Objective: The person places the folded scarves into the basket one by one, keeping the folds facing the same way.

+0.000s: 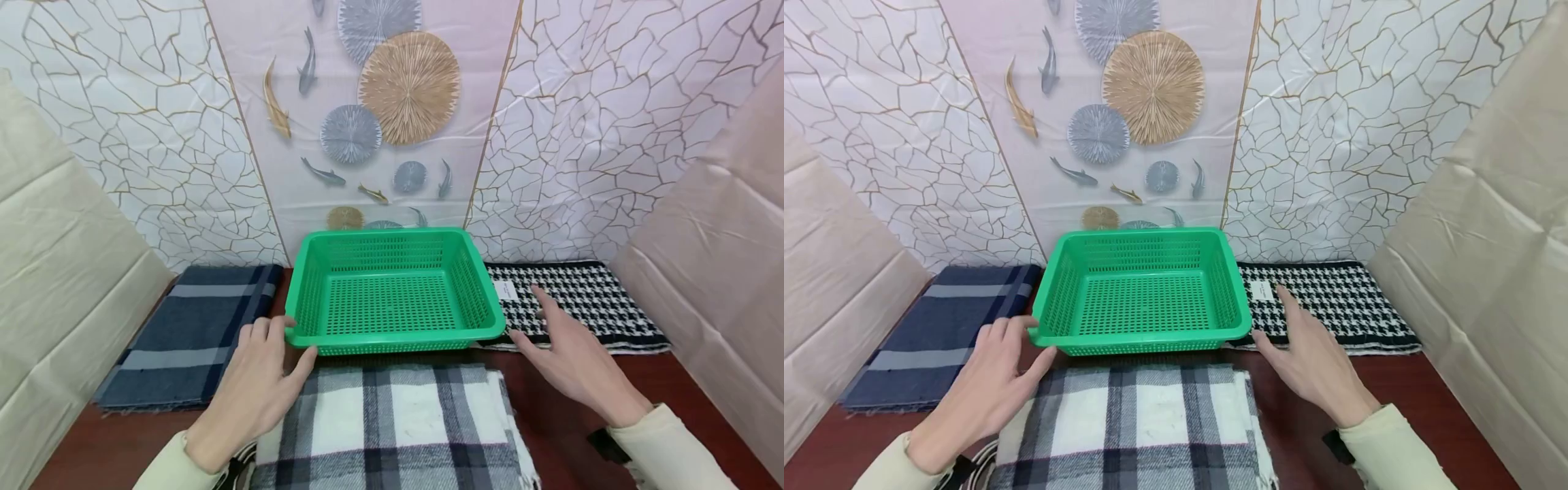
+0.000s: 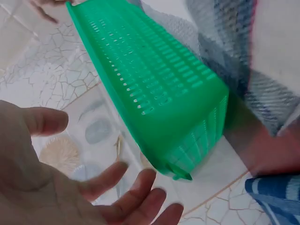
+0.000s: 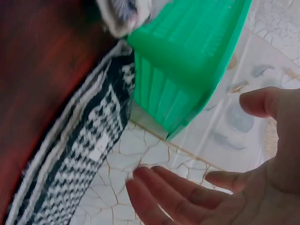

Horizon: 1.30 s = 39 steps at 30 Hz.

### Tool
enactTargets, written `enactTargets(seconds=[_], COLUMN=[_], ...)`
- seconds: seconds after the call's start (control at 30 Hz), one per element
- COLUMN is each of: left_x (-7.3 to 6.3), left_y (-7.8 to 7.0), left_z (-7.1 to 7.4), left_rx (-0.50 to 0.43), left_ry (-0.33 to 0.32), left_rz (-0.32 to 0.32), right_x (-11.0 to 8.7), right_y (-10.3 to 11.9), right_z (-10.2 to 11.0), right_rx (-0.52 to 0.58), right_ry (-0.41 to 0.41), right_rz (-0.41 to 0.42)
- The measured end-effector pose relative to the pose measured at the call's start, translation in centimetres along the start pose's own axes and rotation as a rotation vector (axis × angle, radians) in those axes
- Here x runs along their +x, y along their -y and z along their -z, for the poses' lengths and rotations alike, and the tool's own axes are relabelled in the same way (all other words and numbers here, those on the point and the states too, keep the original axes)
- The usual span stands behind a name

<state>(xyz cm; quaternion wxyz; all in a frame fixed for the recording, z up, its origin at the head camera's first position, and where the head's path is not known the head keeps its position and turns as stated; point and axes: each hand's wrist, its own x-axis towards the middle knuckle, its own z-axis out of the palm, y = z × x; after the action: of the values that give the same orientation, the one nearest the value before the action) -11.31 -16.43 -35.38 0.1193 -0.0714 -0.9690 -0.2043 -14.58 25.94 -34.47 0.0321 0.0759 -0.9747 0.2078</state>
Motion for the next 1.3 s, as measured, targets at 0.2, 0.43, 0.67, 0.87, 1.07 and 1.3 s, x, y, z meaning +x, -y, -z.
enactTargets(seconds=[0.2,0.43,0.67,0.87,1.07,1.3], left_x=[-1.7,-2.8,-4.1,-4.7,-5.3,-6.2], left_y=[0.9,2.4,3.5,3.9,4.6,4.9], left_z=[0.9,1.0,-0.2,-0.9,-1.5,-3.1], left_rx=[0.031,0.018,-0.03,-0.076,-0.068,-0.066], left_ry=[0.106,0.33,0.482,0.494,0.499,0.526], left_rz=[0.069,0.258,0.341,0.376,0.426,0.451], right_x=[-1.9,-3.7,-4.2,-4.0,-4.3,-4.5], right_y=[0.3,0.1,-0.2,-0.1,-0.1,-0.3], right_z=[-0.8,-2.1,-3.3,-3.6,-4.2,-5.0], right_rx=[0.092,0.151,0.165,0.206,0.267,0.295], right_ry=[0.12,0.259,0.322,0.375,0.402,0.457], right_rz=[-0.034,-0.109,-0.16,-0.219,-0.208,-0.224])
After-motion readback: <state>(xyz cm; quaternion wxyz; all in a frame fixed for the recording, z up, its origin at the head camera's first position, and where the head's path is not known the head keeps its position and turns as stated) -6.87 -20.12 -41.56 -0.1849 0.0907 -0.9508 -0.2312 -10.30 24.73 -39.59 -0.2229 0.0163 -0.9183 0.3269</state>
